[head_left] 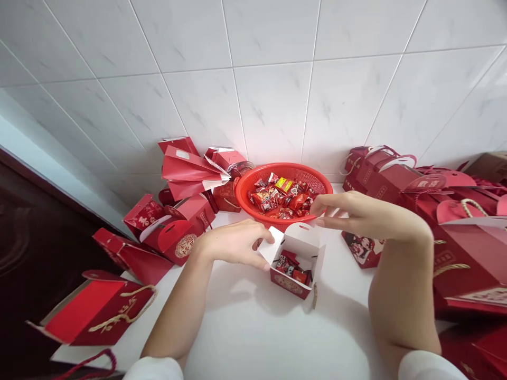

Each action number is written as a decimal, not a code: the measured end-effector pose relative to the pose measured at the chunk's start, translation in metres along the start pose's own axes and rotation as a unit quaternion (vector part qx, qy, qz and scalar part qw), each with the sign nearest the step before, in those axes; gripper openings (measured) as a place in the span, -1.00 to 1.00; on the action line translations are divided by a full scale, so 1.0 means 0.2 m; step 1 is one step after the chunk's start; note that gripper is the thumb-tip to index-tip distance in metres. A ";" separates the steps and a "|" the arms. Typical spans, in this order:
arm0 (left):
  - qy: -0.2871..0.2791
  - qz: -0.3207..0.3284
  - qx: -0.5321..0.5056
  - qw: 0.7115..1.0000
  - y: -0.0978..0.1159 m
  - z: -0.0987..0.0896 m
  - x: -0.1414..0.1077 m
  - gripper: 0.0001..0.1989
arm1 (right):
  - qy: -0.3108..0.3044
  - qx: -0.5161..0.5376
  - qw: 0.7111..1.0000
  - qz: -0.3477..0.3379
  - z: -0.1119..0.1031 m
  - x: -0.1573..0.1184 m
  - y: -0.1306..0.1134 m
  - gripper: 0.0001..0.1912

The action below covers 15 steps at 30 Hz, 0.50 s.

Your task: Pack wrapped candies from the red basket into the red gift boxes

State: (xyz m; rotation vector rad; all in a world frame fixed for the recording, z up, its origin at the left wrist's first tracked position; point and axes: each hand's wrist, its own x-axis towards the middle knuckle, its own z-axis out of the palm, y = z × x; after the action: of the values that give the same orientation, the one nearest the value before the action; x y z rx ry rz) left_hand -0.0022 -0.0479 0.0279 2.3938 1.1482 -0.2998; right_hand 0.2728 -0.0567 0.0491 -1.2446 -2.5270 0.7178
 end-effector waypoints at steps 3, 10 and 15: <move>0.000 0.017 0.010 1.000 0.01 0.00 -0.02 -0.60 | 0.033 -0.019 0.997 0.063 -0.01 -0.07 0.03 -0.70; 0.024 0.056 0.011 0.998 0.06 0.01 -0.04 -0.77 | -0.063 -0.103 0.967 0.224 0.12 -0.04 -0.04 -0.73; 0.011 0.112 0.015 0.994 0.10 0.03 -0.03 -0.74 | -0.046 -0.106 0.963 0.244 0.24 0.04 -0.06 -0.55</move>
State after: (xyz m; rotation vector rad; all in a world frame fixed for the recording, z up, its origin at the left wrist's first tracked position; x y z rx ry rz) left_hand 0.0104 -0.0668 0.0307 2.5290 0.8783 -0.2191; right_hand 0.2406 -0.0722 0.0153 -1.9930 -2.4339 0.6175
